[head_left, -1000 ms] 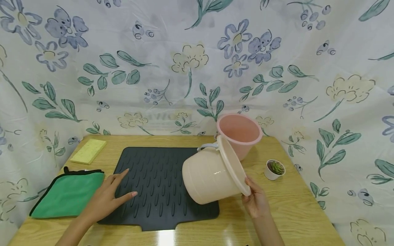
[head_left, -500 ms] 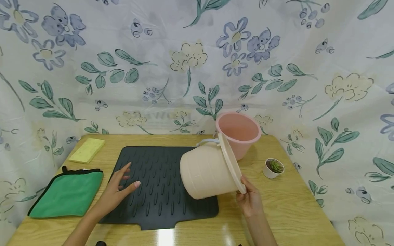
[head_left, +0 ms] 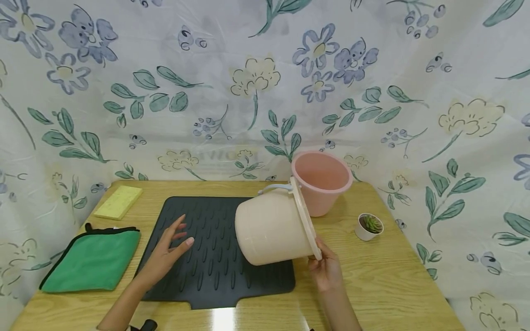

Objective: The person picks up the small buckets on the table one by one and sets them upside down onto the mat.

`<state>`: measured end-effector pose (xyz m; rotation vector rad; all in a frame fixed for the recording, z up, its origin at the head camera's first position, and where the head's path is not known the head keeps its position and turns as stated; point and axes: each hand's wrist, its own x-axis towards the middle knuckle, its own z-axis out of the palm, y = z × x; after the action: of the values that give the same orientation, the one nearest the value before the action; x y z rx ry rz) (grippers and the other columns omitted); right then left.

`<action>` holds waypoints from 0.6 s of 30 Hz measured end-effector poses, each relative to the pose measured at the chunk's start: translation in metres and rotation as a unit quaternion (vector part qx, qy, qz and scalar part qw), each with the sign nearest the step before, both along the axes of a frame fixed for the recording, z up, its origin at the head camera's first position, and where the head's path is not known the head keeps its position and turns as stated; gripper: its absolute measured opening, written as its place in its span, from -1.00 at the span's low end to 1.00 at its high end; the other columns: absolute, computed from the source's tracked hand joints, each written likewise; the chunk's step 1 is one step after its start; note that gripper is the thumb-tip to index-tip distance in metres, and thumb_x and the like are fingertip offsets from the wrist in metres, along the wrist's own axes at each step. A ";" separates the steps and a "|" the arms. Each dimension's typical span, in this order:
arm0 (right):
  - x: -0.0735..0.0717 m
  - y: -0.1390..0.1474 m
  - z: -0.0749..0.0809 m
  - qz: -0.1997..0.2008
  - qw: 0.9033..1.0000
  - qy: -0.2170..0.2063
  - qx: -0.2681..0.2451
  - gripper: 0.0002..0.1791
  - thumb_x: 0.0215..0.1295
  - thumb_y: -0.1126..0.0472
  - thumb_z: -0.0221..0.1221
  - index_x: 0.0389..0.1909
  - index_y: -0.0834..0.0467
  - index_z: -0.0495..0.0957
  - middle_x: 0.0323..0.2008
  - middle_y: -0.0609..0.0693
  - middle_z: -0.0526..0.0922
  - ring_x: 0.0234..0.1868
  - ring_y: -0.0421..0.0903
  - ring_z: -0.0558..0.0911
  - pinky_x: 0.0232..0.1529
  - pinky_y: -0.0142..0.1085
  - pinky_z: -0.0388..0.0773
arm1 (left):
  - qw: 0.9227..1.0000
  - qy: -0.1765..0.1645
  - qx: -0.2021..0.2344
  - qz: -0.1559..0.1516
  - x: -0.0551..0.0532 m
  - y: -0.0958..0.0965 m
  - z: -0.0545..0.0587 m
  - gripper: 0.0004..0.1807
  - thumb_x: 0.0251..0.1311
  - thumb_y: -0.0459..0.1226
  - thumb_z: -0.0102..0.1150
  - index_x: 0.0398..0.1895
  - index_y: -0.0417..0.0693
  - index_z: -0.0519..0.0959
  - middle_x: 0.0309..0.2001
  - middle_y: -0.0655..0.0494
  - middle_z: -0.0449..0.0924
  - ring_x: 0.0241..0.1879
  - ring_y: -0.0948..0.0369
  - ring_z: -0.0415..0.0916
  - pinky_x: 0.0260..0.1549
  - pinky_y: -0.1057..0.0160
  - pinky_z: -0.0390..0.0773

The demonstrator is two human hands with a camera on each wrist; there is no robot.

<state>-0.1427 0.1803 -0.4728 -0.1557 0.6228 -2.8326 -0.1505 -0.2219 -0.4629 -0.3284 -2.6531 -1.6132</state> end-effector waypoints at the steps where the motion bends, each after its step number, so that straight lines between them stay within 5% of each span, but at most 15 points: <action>1: 0.001 -0.001 0.000 -0.001 1.000 -0.002 0.000 -0.37 0.61 0.29 -0.51 -0.15 0.21 0.64 -0.43 0.01 0.68 -0.51 -0.25 0.65 -0.52 -0.56 0.56 | 1.000 0.002 0.003 0.000 0.000 0.001 0.000 -0.24 0.48 -0.20 -0.03 0.61 0.06 -0.14 0.45 -0.31 0.00 0.36 -0.31 0.15 0.10 -0.43 0.29; 18: 0.002 -0.022 -0.005 -0.001 0.999 0.012 -0.042 -0.48 0.61 0.35 -0.37 -0.17 0.26 0.63 -0.41 0.02 0.68 -0.52 -0.24 0.63 -0.49 -0.55 0.56 | 0.997 0.011 0.072 -0.018 -0.005 0.031 0.004 -0.27 0.48 -0.28 -0.05 0.61 0.04 -0.10 0.47 -0.29 0.02 0.37 -0.30 0.18 0.13 -0.42 0.32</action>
<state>-0.1408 0.1588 -0.4779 -0.2050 0.5078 -2.8638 -0.1557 -0.1905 -0.4589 -0.3898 -2.5114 -1.7867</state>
